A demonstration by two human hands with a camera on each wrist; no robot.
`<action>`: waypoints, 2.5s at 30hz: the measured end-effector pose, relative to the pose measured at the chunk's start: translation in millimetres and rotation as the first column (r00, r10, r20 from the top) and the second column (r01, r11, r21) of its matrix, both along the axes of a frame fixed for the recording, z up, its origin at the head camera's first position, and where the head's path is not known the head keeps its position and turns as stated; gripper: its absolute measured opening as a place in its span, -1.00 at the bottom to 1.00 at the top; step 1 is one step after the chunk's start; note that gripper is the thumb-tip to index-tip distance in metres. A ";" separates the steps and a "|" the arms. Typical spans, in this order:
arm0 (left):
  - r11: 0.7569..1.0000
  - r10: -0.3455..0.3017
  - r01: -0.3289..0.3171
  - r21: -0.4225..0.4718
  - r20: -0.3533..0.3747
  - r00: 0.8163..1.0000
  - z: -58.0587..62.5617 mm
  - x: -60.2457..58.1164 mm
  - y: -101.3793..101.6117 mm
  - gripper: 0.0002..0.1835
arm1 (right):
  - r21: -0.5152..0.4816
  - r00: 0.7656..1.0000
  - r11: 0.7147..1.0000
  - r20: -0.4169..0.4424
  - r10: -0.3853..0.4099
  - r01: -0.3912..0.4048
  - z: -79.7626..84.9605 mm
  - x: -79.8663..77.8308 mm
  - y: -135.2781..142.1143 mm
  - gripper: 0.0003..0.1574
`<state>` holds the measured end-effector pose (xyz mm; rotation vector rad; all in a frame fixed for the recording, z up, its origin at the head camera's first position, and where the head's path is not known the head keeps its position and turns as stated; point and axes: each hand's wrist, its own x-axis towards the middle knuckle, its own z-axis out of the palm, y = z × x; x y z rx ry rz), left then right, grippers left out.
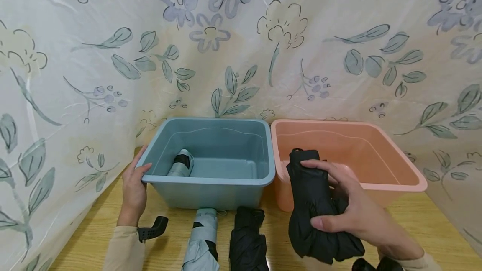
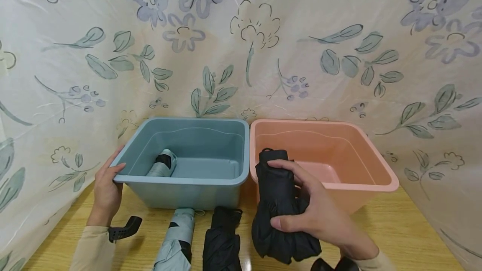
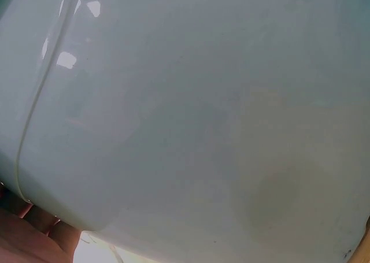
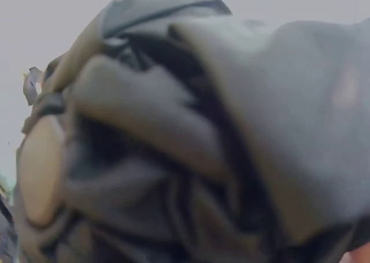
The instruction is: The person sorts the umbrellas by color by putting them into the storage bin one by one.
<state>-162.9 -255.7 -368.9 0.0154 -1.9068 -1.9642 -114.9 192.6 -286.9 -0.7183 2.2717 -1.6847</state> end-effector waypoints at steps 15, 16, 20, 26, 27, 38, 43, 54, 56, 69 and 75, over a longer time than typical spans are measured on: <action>0.999 0.005 -0.005 -0.035 0.007 1.000 -1.2 1.0 -0.9 -0.47 | 0.159 0.994 0.986 0.090 -0.062 0.047 39.0 -128.9 8.1 -0.02; 0.999 0.008 -0.007 -0.038 0.008 1.000 -1.2 1.6 -1.0 -0.47 | 0.186 0.994 0.981 0.090 -0.066 0.048 36.5 -136.7 6.6 -0.01; 0.999 0.009 -0.008 -0.036 0.007 1.000 -1.4 2.6 -0.7 -0.46 | 0.284 0.989 0.958 0.132 -0.063 0.023 21.8 -159.8 0.0 0.01; 0.999 0.002 -0.002 -0.033 0.000 1.000 -1.4 3.1 1.3 -0.46 | 0.342 0.983 0.939 0.181 -0.025 -0.039 0.3 -172.9 -7.3 0.06; 0.999 0.004 -0.004 -0.035 0.001 1.000 -1.2 3.3 1.6 -0.46 | 0.347 0.984 0.937 0.180 -0.019 -0.045 -2.0 -173.9 -7.9 0.06; 0.999 0.031 -0.031 0.008 -0.010 0.999 -0.5 4.0 3.3 -0.46 | 0.394 0.973 0.910 0.227 0.043 -0.132 -22.7 -180.6 -12.2 0.04; 1.000 0.025 -0.025 -0.004 -0.006 1.000 -0.9 3.7 4.4 -0.45 | 0.421 0.973 0.893 0.220 0.070 -0.159 -30.9 -184.0 -11.0 0.10; 1.000 0.023 -0.023 -0.006 -0.008 1.000 -2.2 1.9 3.2 -0.45 | 0.360 0.921 0.888 0.360 0.150 -0.285 -37.0 -186.3 -11.9 0.06; 1.000 0.022 -0.022 -0.005 -0.008 1.000 -2.5 2.0 3.1 -0.45 | 0.349 0.911 0.892 0.387 0.142 -0.287 -36.5 -186.2 -11.4 0.05; 1.000 0.018 -0.018 -0.013 -0.001 1.000 -1.5 5.7 1.1 -0.45 | 0.270 0.875 0.928 0.473 0.105 -0.258 -35.9 -183.6 -10.0 0.06; 1.000 0.016 -0.016 -0.008 -0.002 1.000 -1.1 6.1 0.8 -0.45 | 0.268 0.891 0.935 0.444 0.095 -0.233 -33.1 -182.0 -10.6 0.02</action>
